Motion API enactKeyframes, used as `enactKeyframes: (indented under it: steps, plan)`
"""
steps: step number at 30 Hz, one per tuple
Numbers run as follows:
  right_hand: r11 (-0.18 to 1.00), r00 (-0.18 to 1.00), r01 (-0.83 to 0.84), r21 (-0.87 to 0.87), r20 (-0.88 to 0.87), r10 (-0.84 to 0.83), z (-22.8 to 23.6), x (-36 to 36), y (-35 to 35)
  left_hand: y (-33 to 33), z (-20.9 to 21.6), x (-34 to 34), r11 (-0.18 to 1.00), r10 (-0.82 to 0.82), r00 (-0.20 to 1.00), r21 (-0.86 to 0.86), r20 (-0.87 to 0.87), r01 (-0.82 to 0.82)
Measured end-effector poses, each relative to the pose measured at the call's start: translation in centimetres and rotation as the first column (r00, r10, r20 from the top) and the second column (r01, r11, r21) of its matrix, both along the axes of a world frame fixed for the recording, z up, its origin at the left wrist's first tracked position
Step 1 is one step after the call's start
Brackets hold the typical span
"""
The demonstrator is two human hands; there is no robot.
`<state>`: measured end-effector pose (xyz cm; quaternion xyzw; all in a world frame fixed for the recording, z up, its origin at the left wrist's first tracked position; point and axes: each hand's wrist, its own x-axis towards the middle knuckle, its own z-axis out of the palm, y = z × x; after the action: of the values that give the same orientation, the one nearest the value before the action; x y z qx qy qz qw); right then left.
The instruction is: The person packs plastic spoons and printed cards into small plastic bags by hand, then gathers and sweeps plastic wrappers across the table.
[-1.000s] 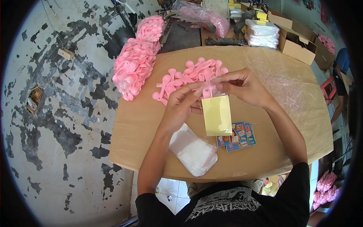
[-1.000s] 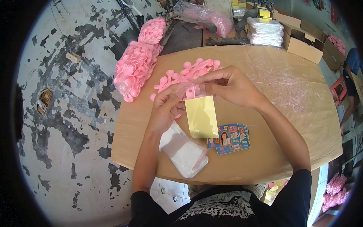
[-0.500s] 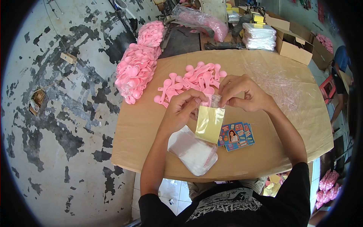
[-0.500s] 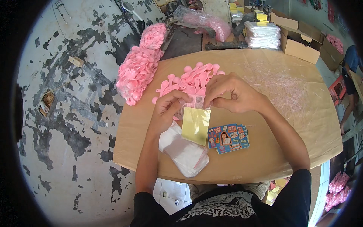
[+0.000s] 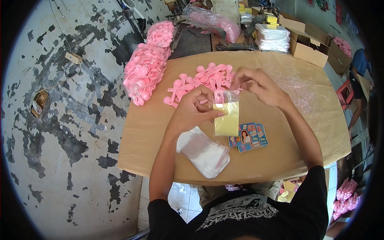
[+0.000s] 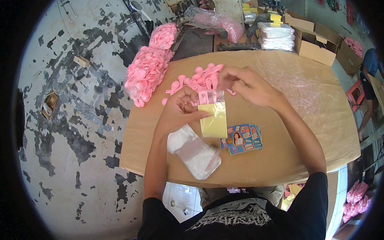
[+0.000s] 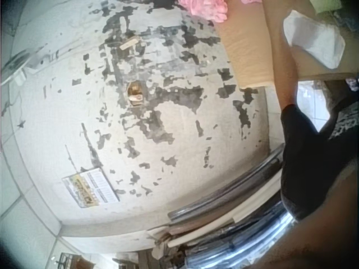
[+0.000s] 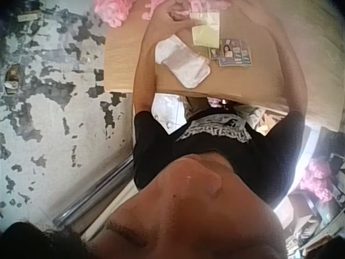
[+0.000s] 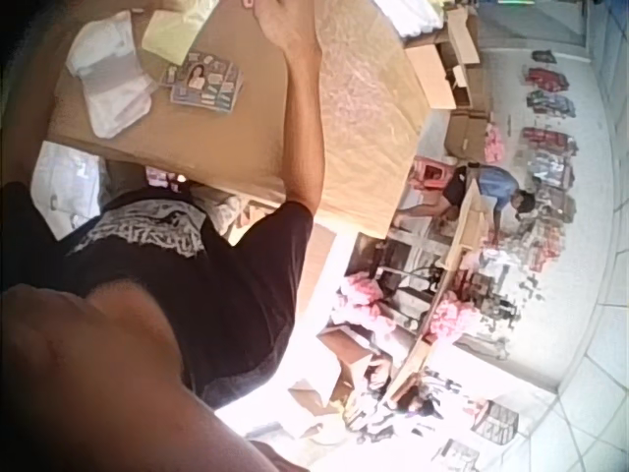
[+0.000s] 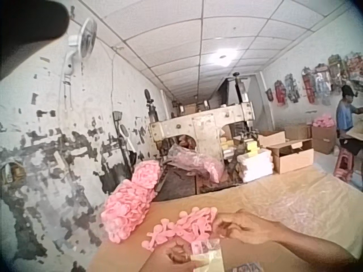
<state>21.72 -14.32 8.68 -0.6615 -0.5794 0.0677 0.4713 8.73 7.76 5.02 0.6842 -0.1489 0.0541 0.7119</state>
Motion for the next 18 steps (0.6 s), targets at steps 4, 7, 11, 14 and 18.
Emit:
enactKeyframes:
  steps: [4,7,11,14,18]
  plan:
    - [0.966,0.996,0.071,-0.25,0.077,-0.053,1.2,-3.1,0.8,-0.7,0.1,-1.5,0.992,0.072,0.994,0.094,0.078,-0.079]
    - [0.988,0.998,-0.001,-0.153,-0.054,-0.008,1.2,-4.3,-0.3,-1.2,0.8,-4.9,0.984,0.17,0.984,0.037,0.057,-0.172]
    - [0.786,0.984,-0.176,-0.592,-0.085,0.156,4.4,-4.2,-5.9,1.2,-2.8,-11.2,0.883,0.405,0.911,0.227,0.077,-0.412]
    - [0.527,0.946,-0.255,-0.811,-0.097,0.308,4.1,-4.0,-6.3,1.8,-5.6,-15.8,0.696,0.468,0.864,0.523,0.188,-0.491]
    - [0.864,0.926,0.069,-0.499,0.355,0.131,-0.8,-6.9,-0.5,-1.0,-7.5,-16.0,0.541,0.354,0.879,0.698,0.318,-0.47]
